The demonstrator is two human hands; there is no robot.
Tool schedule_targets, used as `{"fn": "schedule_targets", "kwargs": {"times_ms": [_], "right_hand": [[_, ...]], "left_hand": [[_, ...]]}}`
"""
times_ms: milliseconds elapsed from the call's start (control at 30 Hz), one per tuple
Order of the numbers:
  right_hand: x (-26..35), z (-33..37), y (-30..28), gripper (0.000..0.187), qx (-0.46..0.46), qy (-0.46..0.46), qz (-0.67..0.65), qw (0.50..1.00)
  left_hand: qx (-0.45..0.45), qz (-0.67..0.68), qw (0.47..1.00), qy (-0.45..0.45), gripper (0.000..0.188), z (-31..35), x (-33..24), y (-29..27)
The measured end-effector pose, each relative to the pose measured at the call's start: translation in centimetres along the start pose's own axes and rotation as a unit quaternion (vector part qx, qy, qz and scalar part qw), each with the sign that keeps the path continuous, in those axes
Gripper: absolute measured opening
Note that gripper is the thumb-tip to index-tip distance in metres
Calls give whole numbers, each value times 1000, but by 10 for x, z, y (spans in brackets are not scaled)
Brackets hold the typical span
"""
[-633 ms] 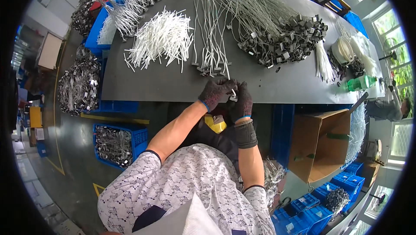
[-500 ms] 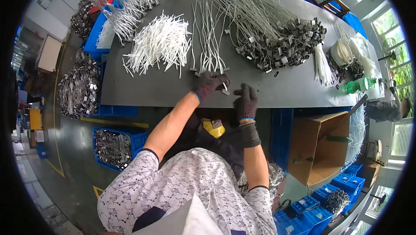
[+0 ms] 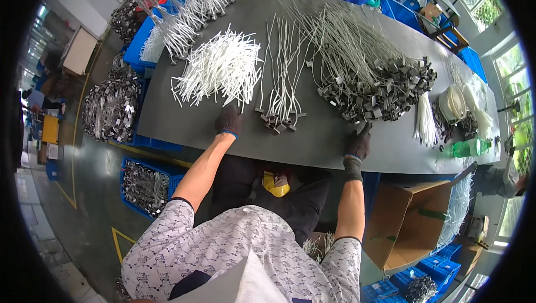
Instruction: Sorting and organizing small wiring components on a production workbench.
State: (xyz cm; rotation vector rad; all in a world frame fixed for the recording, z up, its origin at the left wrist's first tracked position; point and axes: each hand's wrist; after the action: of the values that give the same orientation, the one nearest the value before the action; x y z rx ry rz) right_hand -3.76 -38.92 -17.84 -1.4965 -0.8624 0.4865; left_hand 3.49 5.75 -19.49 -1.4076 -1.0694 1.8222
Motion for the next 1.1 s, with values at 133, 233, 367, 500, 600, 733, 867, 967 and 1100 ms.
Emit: {"fn": "schedule_targets", "kwargs": {"times_ms": [133,233,367,500,600,733,867,967,1100], "right_hand": [[13,9,-29,60,31,-12,19,999],[2,-12,-18,51,55,-69,45,995],[-25,-45,9,54,75,-85,100,988],[-30,18,-19,39,356,27,-292,887],[-81,81,-29,22,345,-212,-314,859],[-336,194,85,20,200,-33,-312,928],[-288,327,-20,23,493,-253,196,809],[-269,353,-45,25,387,-116,162,900],[-174,308,-86,20,286,-133,49,948]], "left_hand": [[84,4,996,-34,54,-11,10,2],[69,54,996,-8,43,-14,20,12],[195,162,965,70,27,-14,52,31],[183,625,722,-232,11,43,43,1],[245,696,627,-248,11,49,55,2],[402,750,472,-229,6,41,-22,13],[335,775,460,-274,4,51,-38,8],[345,763,504,-212,8,65,-105,16],[332,793,469,-203,11,82,-178,60]]}}
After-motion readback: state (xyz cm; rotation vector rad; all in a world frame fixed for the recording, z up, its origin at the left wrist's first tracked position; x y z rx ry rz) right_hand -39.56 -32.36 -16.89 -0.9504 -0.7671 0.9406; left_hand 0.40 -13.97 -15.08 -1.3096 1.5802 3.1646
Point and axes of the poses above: each hand's wrist, its own z-axis away from the middle knuckle, its own y-axis out of the palm, x = y × z, and after that the axes turned 11 degrees about z, right-handed
